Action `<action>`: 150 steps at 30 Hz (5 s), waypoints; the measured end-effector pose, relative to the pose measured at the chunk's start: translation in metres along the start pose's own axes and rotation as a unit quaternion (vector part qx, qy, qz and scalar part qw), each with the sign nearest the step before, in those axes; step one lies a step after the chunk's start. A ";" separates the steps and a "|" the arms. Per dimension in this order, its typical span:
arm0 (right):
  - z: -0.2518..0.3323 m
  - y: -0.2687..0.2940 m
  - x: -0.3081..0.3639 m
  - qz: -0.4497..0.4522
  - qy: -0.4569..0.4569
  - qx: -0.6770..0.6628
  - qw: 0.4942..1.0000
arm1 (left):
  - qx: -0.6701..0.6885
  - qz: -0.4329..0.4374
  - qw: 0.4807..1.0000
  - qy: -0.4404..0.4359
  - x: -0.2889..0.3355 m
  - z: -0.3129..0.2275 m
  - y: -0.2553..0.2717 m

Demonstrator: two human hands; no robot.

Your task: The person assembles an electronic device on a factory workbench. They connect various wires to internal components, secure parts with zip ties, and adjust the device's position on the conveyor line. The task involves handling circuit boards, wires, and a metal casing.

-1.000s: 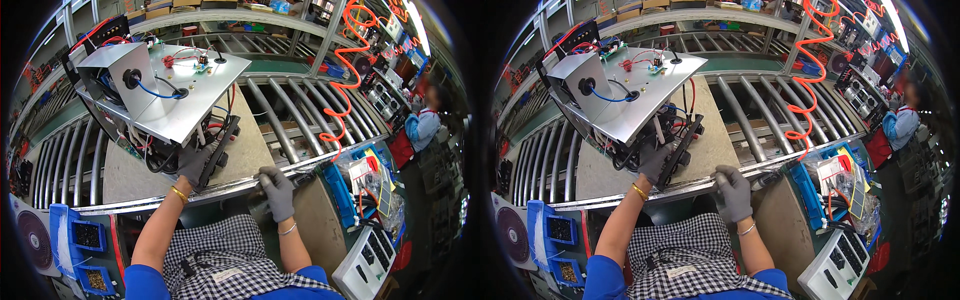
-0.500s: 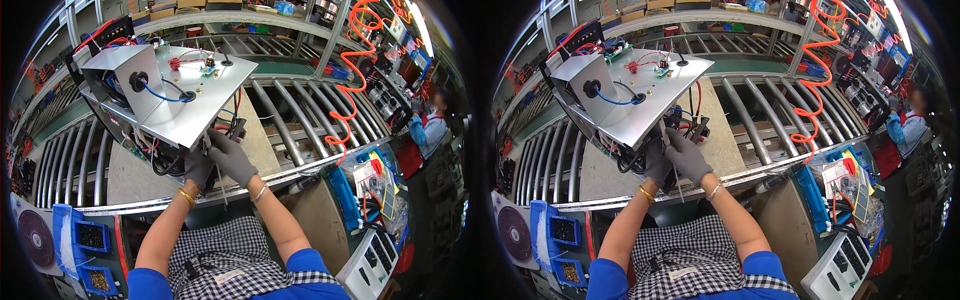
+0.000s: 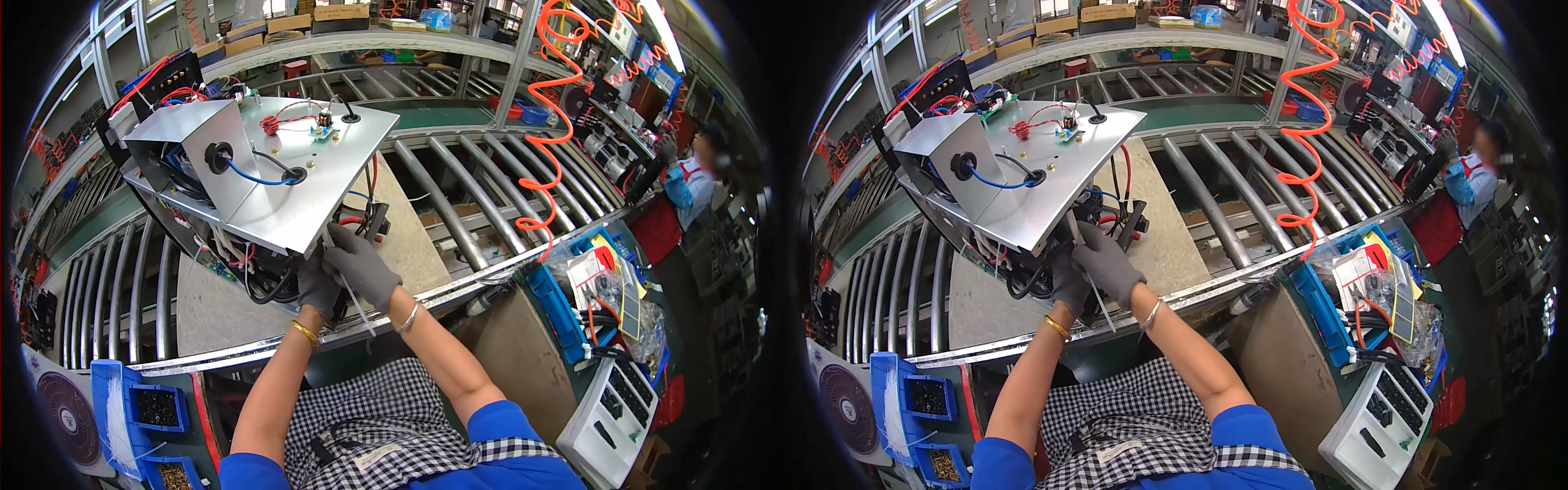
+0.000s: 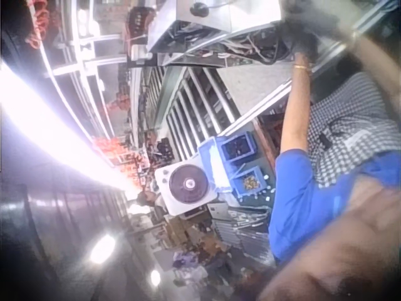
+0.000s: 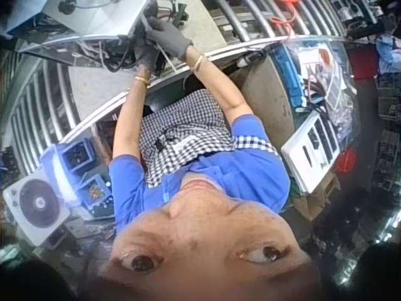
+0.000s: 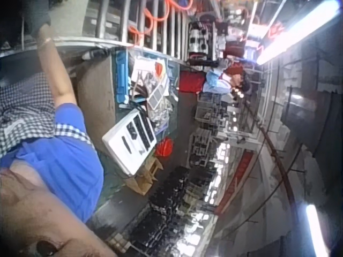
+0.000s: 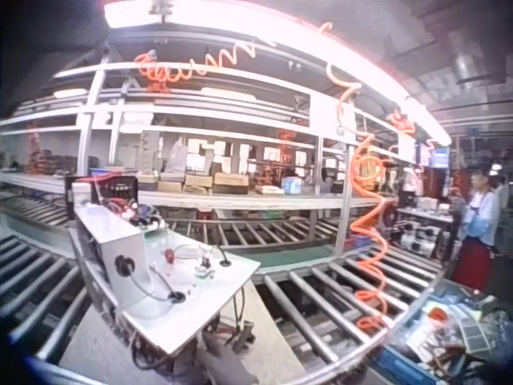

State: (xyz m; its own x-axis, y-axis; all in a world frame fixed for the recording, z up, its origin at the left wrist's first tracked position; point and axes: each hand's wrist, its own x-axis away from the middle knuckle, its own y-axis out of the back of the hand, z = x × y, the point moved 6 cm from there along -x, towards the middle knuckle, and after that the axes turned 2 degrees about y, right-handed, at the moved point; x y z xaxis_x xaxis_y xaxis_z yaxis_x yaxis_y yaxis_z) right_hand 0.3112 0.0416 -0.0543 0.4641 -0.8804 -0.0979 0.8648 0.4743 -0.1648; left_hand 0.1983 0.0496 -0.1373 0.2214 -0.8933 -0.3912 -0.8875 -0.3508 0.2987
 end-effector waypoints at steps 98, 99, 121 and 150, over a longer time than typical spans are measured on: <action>-0.004 0.055 0.016 -0.099 0.352 0.470 0.803 | 0.174 0.076 0.964 0.186 0.005 -0.032 0.010; -0.005 0.054 0.016 -0.092 0.354 0.479 0.798 | 0.179 0.071 0.964 0.181 0.005 -0.033 0.011; 0.004 0.040 0.032 -0.095 0.365 0.533 0.757 | 0.270 0.086 0.939 0.196 0.010 -0.067 0.020; -0.015 0.058 -0.017 0.017 0.003 0.081 0.997 | 0.231 0.092 0.947 0.202 0.009 -0.048 0.018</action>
State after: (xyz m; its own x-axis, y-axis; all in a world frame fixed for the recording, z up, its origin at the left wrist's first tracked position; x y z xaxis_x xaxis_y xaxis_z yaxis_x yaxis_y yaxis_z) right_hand 0.3507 0.0842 -0.0771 0.4929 -0.8634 -0.1073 0.8684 0.4958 -0.0010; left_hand 0.2040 0.0223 -0.0936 0.1003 -0.9947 0.0225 -0.9876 -0.1023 -0.1193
